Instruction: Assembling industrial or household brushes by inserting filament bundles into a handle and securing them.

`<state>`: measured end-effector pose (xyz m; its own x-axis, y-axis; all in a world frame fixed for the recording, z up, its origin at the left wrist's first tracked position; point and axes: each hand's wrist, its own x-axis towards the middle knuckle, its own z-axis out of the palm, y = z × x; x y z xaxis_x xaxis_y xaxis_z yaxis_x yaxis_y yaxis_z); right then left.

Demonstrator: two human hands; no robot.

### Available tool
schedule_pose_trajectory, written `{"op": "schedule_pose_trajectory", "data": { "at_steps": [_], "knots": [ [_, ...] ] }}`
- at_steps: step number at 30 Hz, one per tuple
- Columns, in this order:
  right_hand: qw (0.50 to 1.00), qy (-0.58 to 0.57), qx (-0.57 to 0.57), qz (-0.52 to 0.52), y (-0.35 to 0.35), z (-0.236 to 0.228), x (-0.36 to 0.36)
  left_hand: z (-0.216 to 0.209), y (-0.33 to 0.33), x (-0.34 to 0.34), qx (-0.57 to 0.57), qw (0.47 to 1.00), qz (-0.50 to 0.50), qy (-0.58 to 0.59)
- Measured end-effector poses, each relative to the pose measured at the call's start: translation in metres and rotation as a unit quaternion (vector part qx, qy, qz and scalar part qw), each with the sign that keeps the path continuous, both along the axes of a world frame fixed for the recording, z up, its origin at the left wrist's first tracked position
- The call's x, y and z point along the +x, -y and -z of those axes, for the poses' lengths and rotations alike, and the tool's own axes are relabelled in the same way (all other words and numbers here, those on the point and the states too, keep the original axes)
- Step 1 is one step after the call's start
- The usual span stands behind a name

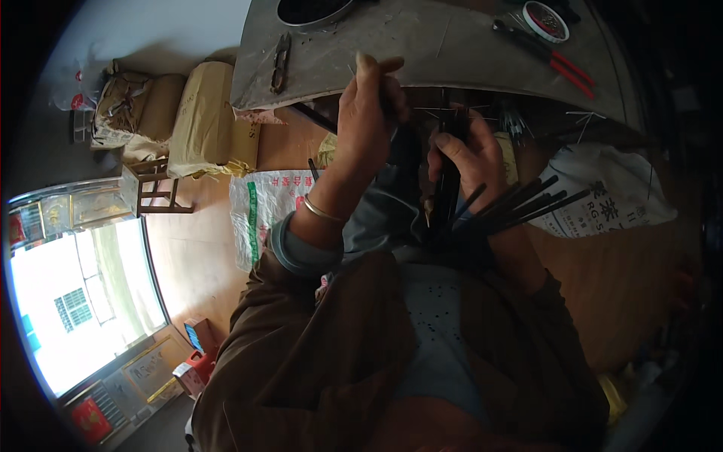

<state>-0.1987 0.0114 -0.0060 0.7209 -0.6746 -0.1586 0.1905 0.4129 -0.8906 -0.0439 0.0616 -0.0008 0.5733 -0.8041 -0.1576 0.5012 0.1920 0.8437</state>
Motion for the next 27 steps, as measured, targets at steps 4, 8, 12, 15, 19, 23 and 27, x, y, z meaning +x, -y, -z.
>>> {"op": "schedule_pose_trajectory", "data": {
  "at_steps": [4, 8, 12, 15, 19, 23, 27],
  "knots": [
    [0.999, -0.027, -0.036, -0.002, -0.008, -0.007, 0.007, -0.017, 0.029, 0.022, -0.027, 0.973, 0.188, 0.132],
    [0.997, -0.05, -0.051, -0.003, -0.009, -0.005, 0.009, -0.02, 0.028, 0.03, -0.05, 0.96, 0.273, -0.02],
    [0.997, -0.053, -0.051, 0.016, -0.011, -0.003, 0.01, -0.02, 0.026, 0.032, -0.042, 0.953, 0.297, -0.049],
    [0.997, -0.056, -0.048, 0.01, -0.011, -0.005, 0.012, -0.015, 0.028, 0.028, -0.034, 0.959, 0.281, -0.02],
    [0.997, -0.053, -0.054, 0.003, -0.013, -0.005, 0.012, -0.017, 0.026, 0.029, -0.037, 0.971, 0.232, -0.037],
    [0.996, -0.055, -0.063, -0.007, -0.013, -0.004, 0.013, -0.021, 0.025, 0.023, -0.046, 0.973, 0.225, -0.029],
    [0.996, -0.063, -0.057, 0.001, -0.014, -0.005, 0.013, -0.014, 0.023, 0.023, -0.035, 0.955, 0.292, 0.037]
  ]
}}
